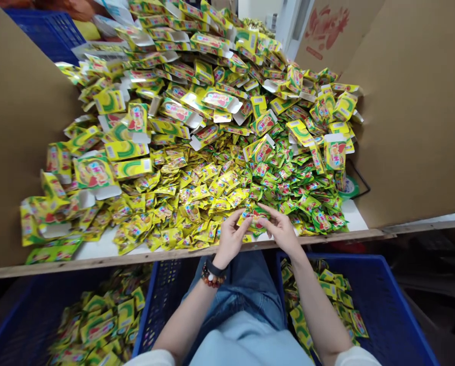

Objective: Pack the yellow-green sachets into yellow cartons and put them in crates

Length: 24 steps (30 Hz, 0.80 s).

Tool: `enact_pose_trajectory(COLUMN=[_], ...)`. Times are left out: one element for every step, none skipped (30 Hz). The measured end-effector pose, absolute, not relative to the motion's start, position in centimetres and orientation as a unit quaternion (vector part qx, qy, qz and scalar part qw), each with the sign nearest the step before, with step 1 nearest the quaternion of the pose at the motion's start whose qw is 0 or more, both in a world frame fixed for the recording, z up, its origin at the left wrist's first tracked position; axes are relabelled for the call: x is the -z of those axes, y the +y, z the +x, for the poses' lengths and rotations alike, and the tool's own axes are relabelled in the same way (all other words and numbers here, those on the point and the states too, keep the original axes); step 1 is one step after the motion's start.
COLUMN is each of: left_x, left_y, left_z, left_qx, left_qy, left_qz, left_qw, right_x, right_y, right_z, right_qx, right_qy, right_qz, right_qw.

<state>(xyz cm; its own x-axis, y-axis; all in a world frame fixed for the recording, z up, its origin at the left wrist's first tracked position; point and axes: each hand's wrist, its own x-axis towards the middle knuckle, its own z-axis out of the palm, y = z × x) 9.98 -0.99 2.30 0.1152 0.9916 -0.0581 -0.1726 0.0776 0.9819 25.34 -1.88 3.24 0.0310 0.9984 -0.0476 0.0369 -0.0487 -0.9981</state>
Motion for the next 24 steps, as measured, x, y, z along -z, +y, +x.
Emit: enact_pose_trajectory(left_x=[-2.1, -1.9, -1.6, -1.5, -1.5, -1.7, -2.1, -2.7, -3.5, -4.5, -5.4, -6.3, -7.1, -7.6, -8.0, -8.2, -8.3, -8.2, -8.2, -8.2, -8.2, -8.3, -8.4, -8.5], left_y=[-1.4, -1.9, -2.2, -2.3, -2.1, -1.6, -0.6, 0.7, 2.5, 4.5, 6.6, 8.8, 10.7, 12.4, 13.9, 15.0, 15.9, 16.5, 16.7, 16.8, 16.5, 15.9, 14.9, 13.7], left_z=[10.0, 10.0, 9.8, 9.3, 8.4, 7.1, 5.3, 3.2, 0.6, -2.1, -4.9, -7.7, -10.2, -12.4, -14.2, -15.7, -16.7, -17.3, -17.6, -17.4, -16.7, -15.6, -14.0, -12.0], left_qx=[-0.504, -0.511, -0.513, -0.506, -0.486, -0.460, -0.428, -0.397, -0.402, -0.415, -0.429, -0.426, -0.402, -0.366, -0.324, -0.278, -0.241, -0.216, -0.211, -0.228, -0.268, -0.327, -0.399, -0.475], left_qy=[0.445, 0.448, 0.452, 0.455, 0.457, 0.462, 0.472, 0.490, 0.530, 0.576, 0.617, 0.645, 0.660, 0.672, 0.678, 0.679, 0.680, 0.678, 0.677, 0.675, 0.673, 0.668, 0.658, 0.642], left_qz=[0.458, 0.453, 0.453, 0.463, 0.487, 0.524, 0.569, 0.618, 0.645, 0.653, 0.640, 0.629, 0.633, 0.643, 0.659, 0.677, 0.690, 0.700, 0.703, 0.699, 0.688, 0.668, 0.638, 0.601], left_qw=[0.582, 0.577, 0.572, 0.568, 0.563, 0.548, 0.521, 0.470, 0.376, 0.265, 0.161, 0.083, 0.031, -0.011, -0.044, -0.055, -0.059, -0.058, -0.054, -0.053, -0.049, -0.037, -0.015, 0.031], right_x=[-3.4, -3.5, -3.5, -3.4, -3.3, -3.2, -3.0, -2.8, -2.6, -2.4, -2.2, -2.1, -1.9, -1.8, -1.6, -1.4, -1.2, -1.0, -0.8, -0.6, -0.4, -0.4, -0.5, -0.8], right_y=[-1.9, -1.9, -1.9, -1.9, -1.9, -1.9, -2.0, -2.1, -2.2, -2.4, -2.5, -2.7, -2.9, -3.1, -3.3, -3.4, -3.5, -3.7, -3.7, -3.8, -3.8, -3.7, -3.7, -3.5], right_z=[25.0, 24.7, 24.3, 24.0, 23.8, 23.7, 23.7, 24.0, 24.4, 25.0, 25.6, 26.2, 26.7, 27.1, 27.3, 27.5, 27.5, 27.4, 27.4, 27.2, 27.1, 26.9, 26.6, 26.1], right_qx=[-0.503, -0.517, -0.534, -0.554, -0.570, -0.577, -0.573, -0.561, -0.544, -0.525, -0.503, -0.483, -0.467, -0.456, -0.451, -0.452, -0.454, -0.451, -0.443, -0.432, -0.419, -0.407, -0.398, -0.393], right_qy=[-0.497, -0.497, -0.487, -0.470, -0.450, -0.430, -0.414, -0.404, -0.398, -0.394, -0.391, -0.387, -0.384, -0.380, -0.375, -0.372, -0.373, -0.378, -0.384, -0.392, -0.401, -0.408, -0.413, -0.414], right_qz=[-0.518, -0.504, -0.491, -0.482, -0.478, -0.482, -0.492, -0.505, -0.519, -0.534, -0.550, -0.564, -0.576, -0.585, -0.590, -0.591, -0.589, -0.589, -0.589, -0.591, -0.595, -0.599, -0.600, -0.597], right_qw=[0.481, 0.482, 0.486, 0.491, 0.495, 0.500, 0.508, 0.516, 0.526, 0.533, 0.540, 0.546, 0.550, 0.553, 0.555, 0.555, 0.555, 0.554, 0.556, 0.557, 0.556, 0.556, 0.557, 0.564])
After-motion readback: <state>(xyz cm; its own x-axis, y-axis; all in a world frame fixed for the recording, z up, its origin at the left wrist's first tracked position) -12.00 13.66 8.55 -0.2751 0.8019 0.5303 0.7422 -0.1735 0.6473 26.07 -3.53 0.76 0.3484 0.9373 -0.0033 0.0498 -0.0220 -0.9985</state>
